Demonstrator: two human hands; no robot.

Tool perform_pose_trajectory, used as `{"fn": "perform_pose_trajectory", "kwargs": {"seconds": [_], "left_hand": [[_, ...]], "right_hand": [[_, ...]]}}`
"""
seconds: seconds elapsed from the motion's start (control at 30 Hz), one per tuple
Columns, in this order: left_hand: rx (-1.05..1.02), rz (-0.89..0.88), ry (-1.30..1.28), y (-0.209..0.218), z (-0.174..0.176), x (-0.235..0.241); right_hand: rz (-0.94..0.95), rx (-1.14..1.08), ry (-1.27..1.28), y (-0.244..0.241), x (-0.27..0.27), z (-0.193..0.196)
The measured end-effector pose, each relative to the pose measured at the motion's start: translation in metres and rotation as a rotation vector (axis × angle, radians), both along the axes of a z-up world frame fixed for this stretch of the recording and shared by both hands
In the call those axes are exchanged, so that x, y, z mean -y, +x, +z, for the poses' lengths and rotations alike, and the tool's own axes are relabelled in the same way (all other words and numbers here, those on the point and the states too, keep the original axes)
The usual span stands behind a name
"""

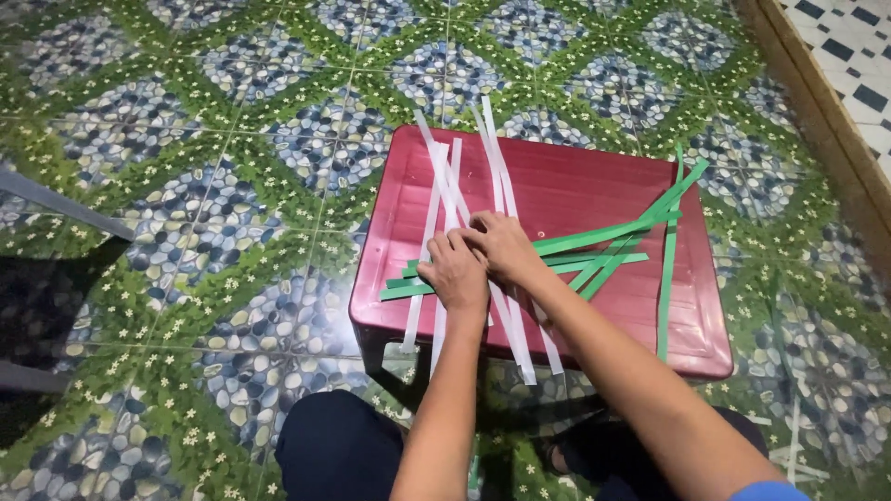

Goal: The person weaves green and white plastic strips together on a small red table. They interlace the green strips horizontally through the vertical white strips, alternating the pattern to create a grid.

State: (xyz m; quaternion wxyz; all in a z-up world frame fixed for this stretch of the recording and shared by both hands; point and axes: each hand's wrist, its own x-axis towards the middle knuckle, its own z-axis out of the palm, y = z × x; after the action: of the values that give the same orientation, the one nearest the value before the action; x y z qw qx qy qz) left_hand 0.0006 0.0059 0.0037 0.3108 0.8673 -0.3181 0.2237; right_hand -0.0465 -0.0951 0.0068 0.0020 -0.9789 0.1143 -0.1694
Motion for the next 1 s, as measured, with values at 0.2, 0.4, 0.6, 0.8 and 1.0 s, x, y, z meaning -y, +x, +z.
{"fn": "perform_pose_trajectory", "kwargs": {"seconds": [0.2,0.4,0.6,0.8,1.0], "left_hand": [[0.016,0.024,0.016,-0.001,0.004,-0.001],[0.015,0.055,0.024,0.000,0.000,0.003],[0.018,0.085,0.023,0.000,0.000,0.004],[0.038,0.089,-0.004,0.000,-0.001,0.005],[0.024,0.080,-0.011,-0.001,-0.001,0.004]], "right_hand": [[-0.103,0.071,-0.065,-0.005,-0.006,-0.002],[-0.068,0.116,-0.112,-0.002,0.002,-0.018],[-0.097,0.171,-0.196,-0.003,0.001,-0.021],[-0.070,0.243,-0.190,-0.004,-0.002,-0.018],[-0.059,0.253,-0.222,-0.004,0.002,-0.020]]}}
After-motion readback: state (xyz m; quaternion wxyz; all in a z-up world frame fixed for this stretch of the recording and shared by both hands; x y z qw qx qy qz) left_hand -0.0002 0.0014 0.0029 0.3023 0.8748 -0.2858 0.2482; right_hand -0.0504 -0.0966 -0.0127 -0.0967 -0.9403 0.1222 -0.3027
